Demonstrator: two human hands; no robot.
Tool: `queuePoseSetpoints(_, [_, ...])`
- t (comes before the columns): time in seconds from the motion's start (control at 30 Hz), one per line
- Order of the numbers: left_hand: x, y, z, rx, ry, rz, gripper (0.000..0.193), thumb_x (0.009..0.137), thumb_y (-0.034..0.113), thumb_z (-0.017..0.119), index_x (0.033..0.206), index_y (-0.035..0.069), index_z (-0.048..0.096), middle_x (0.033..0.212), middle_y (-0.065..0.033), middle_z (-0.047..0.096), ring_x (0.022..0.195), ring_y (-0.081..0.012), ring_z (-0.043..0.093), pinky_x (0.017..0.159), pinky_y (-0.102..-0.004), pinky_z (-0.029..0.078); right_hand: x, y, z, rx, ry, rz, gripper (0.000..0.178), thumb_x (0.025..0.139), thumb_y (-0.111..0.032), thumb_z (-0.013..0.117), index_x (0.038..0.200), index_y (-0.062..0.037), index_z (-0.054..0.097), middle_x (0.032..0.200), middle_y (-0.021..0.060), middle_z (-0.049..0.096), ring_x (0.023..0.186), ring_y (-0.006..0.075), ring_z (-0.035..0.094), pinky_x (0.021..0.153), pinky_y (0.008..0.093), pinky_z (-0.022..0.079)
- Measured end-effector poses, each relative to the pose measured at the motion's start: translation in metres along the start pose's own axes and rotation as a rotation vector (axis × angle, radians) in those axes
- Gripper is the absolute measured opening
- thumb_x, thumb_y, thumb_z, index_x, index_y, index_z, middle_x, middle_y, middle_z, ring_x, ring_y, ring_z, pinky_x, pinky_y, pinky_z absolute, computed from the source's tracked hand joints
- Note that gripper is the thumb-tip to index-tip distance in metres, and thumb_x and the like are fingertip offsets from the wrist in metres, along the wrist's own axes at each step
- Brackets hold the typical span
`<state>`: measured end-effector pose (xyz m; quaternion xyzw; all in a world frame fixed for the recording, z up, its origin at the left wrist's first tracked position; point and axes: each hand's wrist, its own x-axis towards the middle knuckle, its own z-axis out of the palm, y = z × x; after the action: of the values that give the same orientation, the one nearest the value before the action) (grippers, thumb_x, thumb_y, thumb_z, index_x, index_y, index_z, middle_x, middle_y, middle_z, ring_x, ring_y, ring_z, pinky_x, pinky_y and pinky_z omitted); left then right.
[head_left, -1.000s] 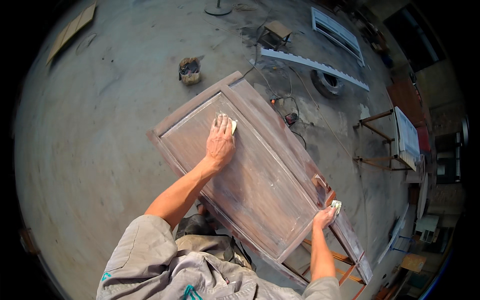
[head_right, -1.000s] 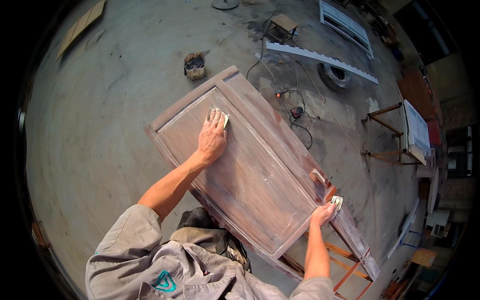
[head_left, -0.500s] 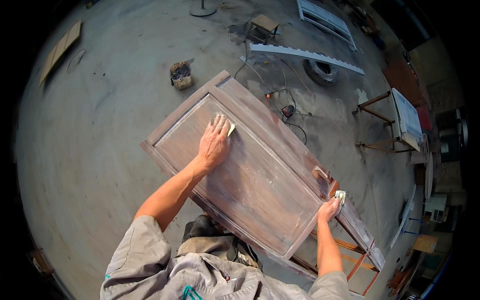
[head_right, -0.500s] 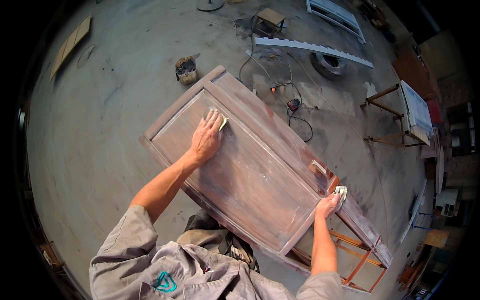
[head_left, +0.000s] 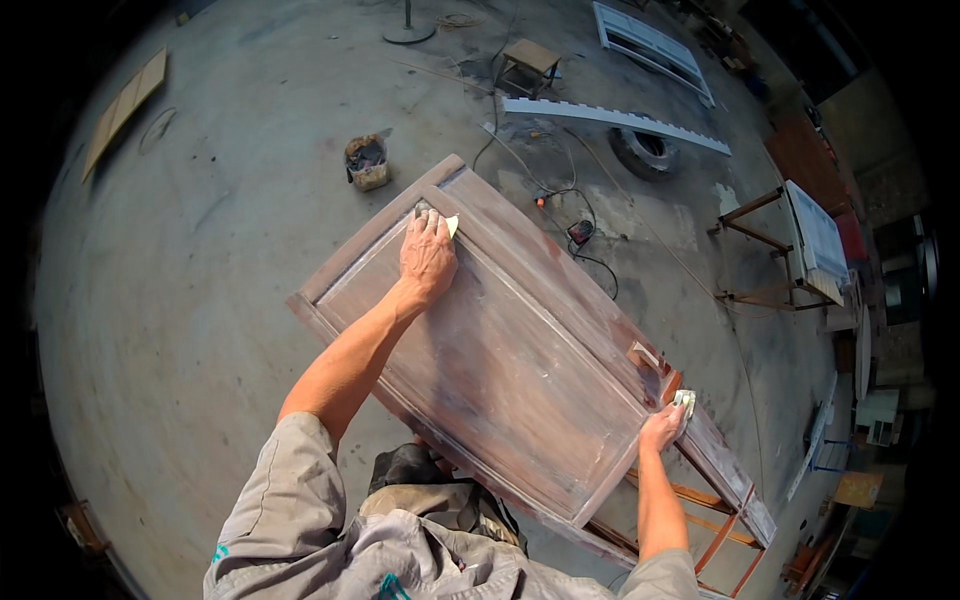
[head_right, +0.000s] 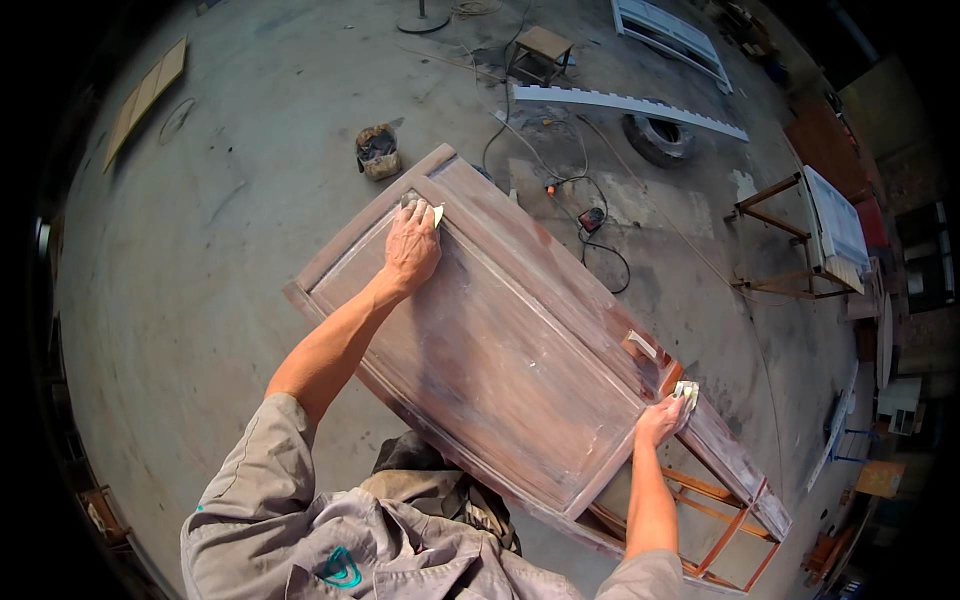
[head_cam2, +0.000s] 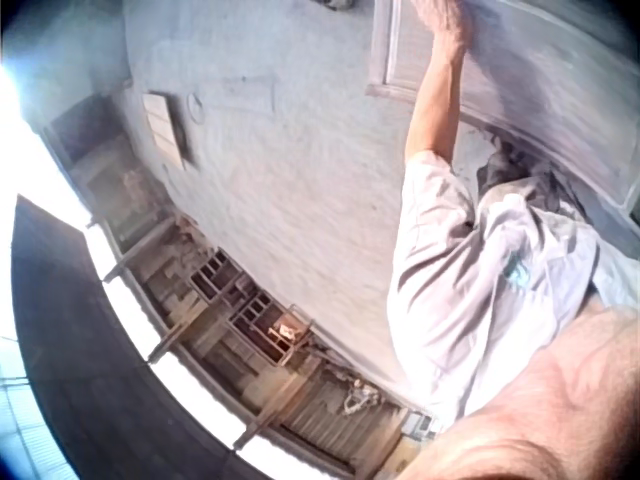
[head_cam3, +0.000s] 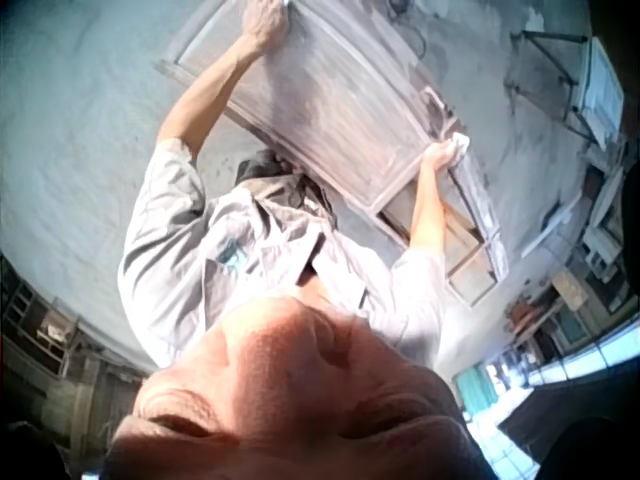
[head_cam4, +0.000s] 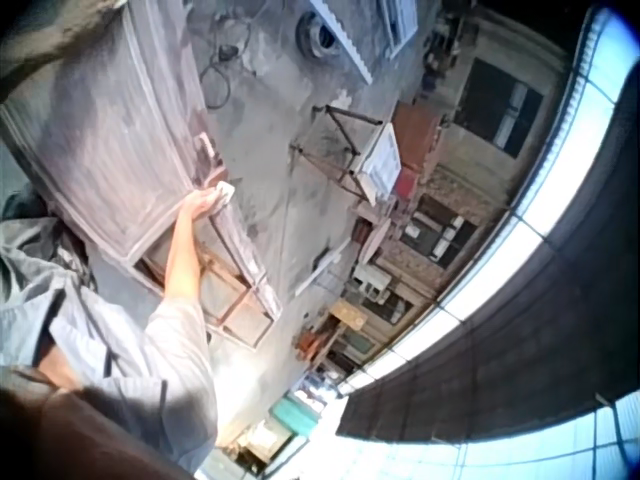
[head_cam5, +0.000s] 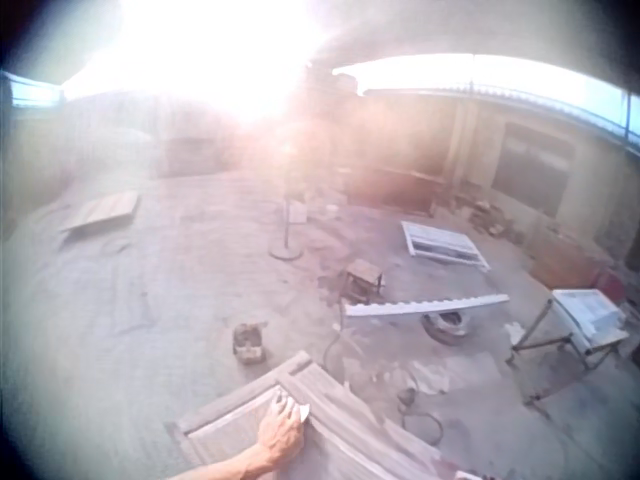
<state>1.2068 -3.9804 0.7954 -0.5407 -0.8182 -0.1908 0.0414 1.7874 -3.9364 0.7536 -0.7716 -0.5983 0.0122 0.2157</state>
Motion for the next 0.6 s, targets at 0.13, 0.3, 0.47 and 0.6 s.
queuePoseSetpoints(0.13, [0.005,-0.012,-0.005,0.010,0.044,0.040,0.042,0.094,0.014,0.047,0.128,-0.007,0.061,0.139,-0.0235,0.060,0.137,-0.0390,0.049,0.121,-0.0496,0.032,0.001,-0.025,-0.013,0.069,-0.082,0.033,0.046,0.107,-0.022,0.042,0.137,0.0106,0.054,0.143,0.0296,0.055,0.135,0.0439,0.049,0.115,0.0486,0.036])
queuePoseSetpoints(0.3, [-0.006,0.011,-0.008,0.140,-0.054,0.078,0.044,0.093,0.013,0.049,0.130,-0.010,0.058,0.140,-0.0270,0.058,0.137,-0.0388,0.049,0.120,-0.0475,0.033,-0.003,-0.010,-0.004,0.015,0.149,-0.169,0.039,0.107,-0.020,0.041,0.124,0.0115,0.057,0.129,0.0328,0.059,0.122,0.0479,0.054,0.106,0.0507,0.041])
queuePoseSetpoints(0.47, [0.022,-0.018,-0.017,0.044,-0.098,0.004,0.042,0.093,0.011,0.051,0.131,-0.008,0.059,0.142,-0.0236,0.058,0.136,-0.0385,0.050,0.118,-0.0472,0.035,0.001,-0.026,-0.013,0.074,0.003,-0.034,0.039,0.107,-0.019,0.040,0.124,0.0117,0.056,0.130,0.0337,0.059,0.120,0.0488,0.054,0.104,0.0509,0.041])
queuePoseSetpoints(0.6, [-0.048,0.040,0.000,-0.061,-0.012,0.173,0.046,0.093,0.008,0.052,0.137,-0.006,0.056,0.147,-0.0236,0.054,0.143,-0.0386,0.045,0.122,-0.0484,0.032,-0.001,-0.018,-0.010,0.061,0.014,-0.022,0.041,0.107,-0.020,0.041,0.130,0.0112,0.055,0.133,0.0315,0.059,0.125,0.0475,0.053,0.107,0.0499,0.041])
